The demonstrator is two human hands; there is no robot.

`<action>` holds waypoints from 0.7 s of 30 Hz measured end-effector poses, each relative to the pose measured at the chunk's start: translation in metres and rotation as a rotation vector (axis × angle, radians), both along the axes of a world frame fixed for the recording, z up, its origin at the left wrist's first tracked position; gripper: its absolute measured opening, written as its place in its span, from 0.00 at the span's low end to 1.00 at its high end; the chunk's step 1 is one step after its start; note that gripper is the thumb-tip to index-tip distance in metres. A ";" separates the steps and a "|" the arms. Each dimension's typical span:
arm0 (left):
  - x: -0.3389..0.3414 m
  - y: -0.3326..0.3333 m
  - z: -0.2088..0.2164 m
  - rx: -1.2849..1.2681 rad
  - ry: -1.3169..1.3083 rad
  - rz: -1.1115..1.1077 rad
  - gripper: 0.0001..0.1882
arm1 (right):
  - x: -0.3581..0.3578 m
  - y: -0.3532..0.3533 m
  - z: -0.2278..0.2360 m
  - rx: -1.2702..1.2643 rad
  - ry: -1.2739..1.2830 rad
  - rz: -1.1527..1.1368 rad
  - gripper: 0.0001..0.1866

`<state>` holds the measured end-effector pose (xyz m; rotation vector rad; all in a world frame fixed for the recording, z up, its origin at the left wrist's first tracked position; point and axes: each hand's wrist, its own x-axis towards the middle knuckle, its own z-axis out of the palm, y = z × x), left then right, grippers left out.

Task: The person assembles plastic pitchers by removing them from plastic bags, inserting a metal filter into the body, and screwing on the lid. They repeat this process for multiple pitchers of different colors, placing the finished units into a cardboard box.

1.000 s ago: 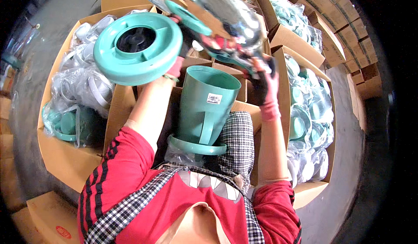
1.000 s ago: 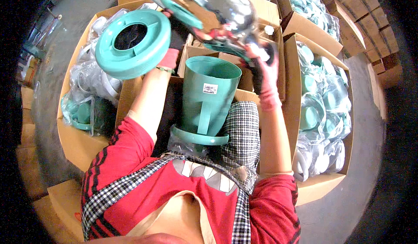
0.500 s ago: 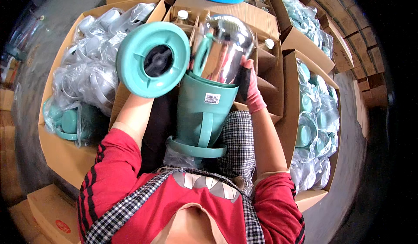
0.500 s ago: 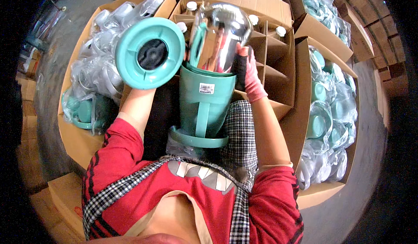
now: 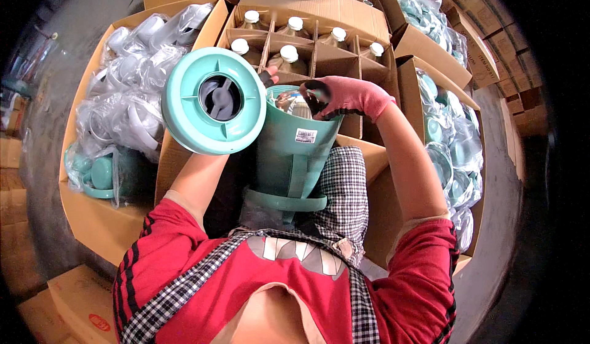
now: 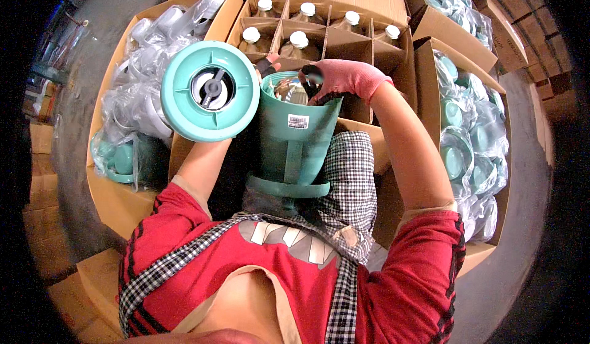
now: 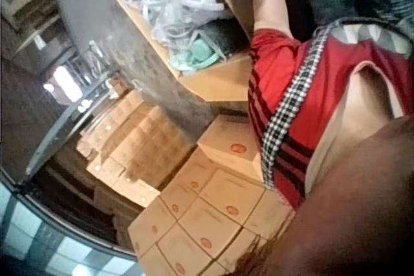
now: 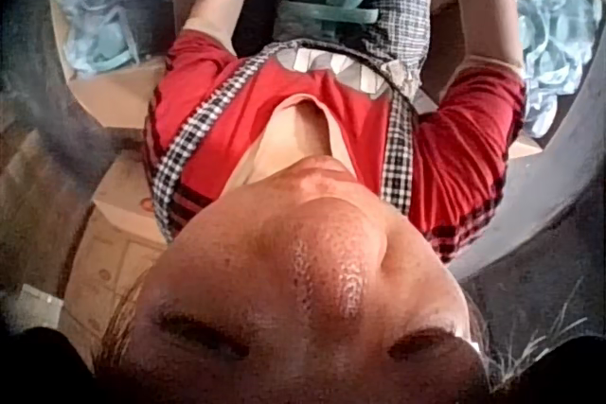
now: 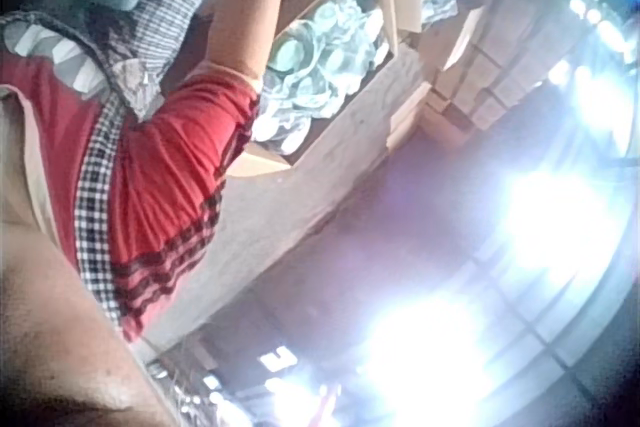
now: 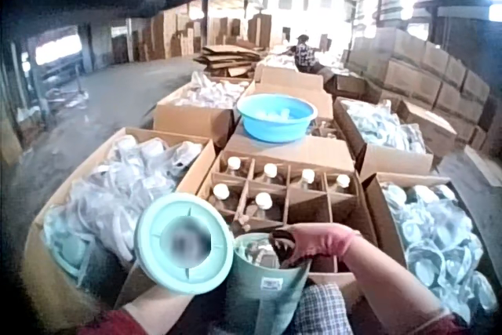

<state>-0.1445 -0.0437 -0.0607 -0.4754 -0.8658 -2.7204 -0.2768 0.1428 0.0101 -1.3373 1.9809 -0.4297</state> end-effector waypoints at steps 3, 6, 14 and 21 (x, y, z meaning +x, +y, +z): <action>0.001 0.001 -0.001 -0.016 -0.011 0.018 0.19 | 0.008 0.000 -0.005 0.071 0.133 -0.078 0.30; -0.002 0.003 -0.003 -0.049 0.000 0.048 0.18 | 0.033 -0.003 -0.011 0.060 0.351 -0.054 0.25; -0.023 0.008 0.053 -0.430 -0.112 0.772 0.19 | 0.023 0.006 0.011 -0.811 -0.973 -0.706 0.40; -0.033 -0.019 -0.004 -0.906 0.046 0.090 0.41 | -0.015 0.023 -0.092 -1.035 -0.691 -0.783 0.28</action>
